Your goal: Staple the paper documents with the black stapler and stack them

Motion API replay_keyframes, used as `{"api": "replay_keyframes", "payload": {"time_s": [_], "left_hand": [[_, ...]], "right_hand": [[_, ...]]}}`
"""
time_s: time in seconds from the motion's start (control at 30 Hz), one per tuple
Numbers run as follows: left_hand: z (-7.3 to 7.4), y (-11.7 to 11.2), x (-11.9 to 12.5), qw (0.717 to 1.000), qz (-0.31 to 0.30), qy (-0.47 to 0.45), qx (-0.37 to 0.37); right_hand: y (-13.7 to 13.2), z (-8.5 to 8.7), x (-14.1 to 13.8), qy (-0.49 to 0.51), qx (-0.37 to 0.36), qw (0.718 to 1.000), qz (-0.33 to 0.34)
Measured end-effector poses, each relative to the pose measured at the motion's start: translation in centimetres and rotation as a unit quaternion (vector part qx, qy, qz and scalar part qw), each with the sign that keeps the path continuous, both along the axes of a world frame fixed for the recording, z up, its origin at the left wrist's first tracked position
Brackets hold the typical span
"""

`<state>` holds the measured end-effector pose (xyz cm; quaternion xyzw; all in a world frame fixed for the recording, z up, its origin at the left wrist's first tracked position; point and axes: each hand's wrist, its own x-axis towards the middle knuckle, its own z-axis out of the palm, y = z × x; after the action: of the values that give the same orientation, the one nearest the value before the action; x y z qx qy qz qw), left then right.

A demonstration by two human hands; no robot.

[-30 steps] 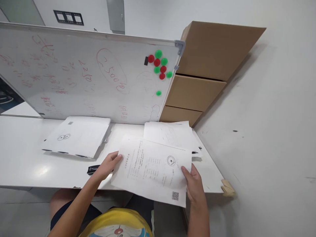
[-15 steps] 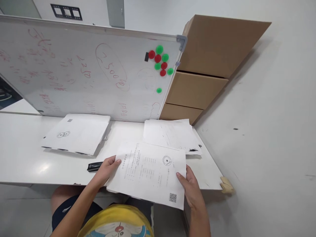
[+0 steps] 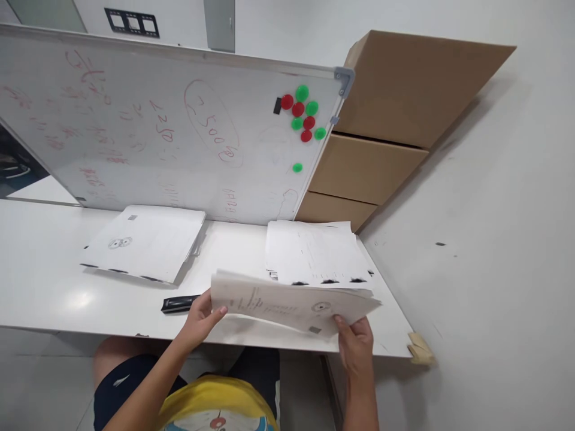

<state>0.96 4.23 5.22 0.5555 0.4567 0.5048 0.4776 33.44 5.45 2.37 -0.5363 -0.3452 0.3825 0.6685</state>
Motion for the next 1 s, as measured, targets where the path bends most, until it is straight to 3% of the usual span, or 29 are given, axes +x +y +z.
{"api": "replay_keyframes", "payload": {"time_s": [0.07,0.13,0.23,0.33,0.43,0.57,0.67,0.73,0.87,1.0], "left_hand": [[-0.2,0.0,0.0,1.0,-0.005,0.016,-0.013],[-0.4,0.2,0.2,0.999,0.018,0.018,-0.022],[-0.4,0.2,0.7,0.996,0.074,0.033,-0.036],[0.3,-0.3,0.6,0.992,0.069,0.076,-0.068],[1.0,-1.1,-0.8,0.98,0.07,0.165,-0.083],[0.2,-1.9,-4.1,0.915,0.136,0.38,0.032],[-1.3,-1.9,-6.4,0.852,0.058,0.504,0.132],[-2.2,-1.7,-7.3,0.825,0.02,0.545,0.146],[-3.3,-1.3,-7.7,0.801,0.014,0.58,0.148],[-3.5,-1.1,-7.5,0.795,0.028,0.582,0.169]], "right_hand": [[-0.4,-0.4,0.3,-0.009,0.018,0.999,-0.026],[-0.9,-0.7,0.8,-0.021,0.007,1.0,-0.01],[-1.6,-0.9,1.4,-0.037,-0.062,0.997,0.027],[-2.1,-0.3,2.0,-0.038,-0.113,0.993,0.017],[-1.8,0.5,1.9,-0.035,-0.19,0.978,0.078],[-0.7,0.0,0.2,-0.032,-0.252,0.953,0.166],[-0.2,-1.1,-1.0,-0.036,-0.253,0.945,0.203],[-0.2,-1.7,-1.1,-0.047,-0.245,0.946,0.207],[-0.6,-2.0,-0.4,-0.069,-0.247,0.949,0.181],[-0.7,-2.0,-0.4,-0.068,-0.249,0.948,0.186]]}}
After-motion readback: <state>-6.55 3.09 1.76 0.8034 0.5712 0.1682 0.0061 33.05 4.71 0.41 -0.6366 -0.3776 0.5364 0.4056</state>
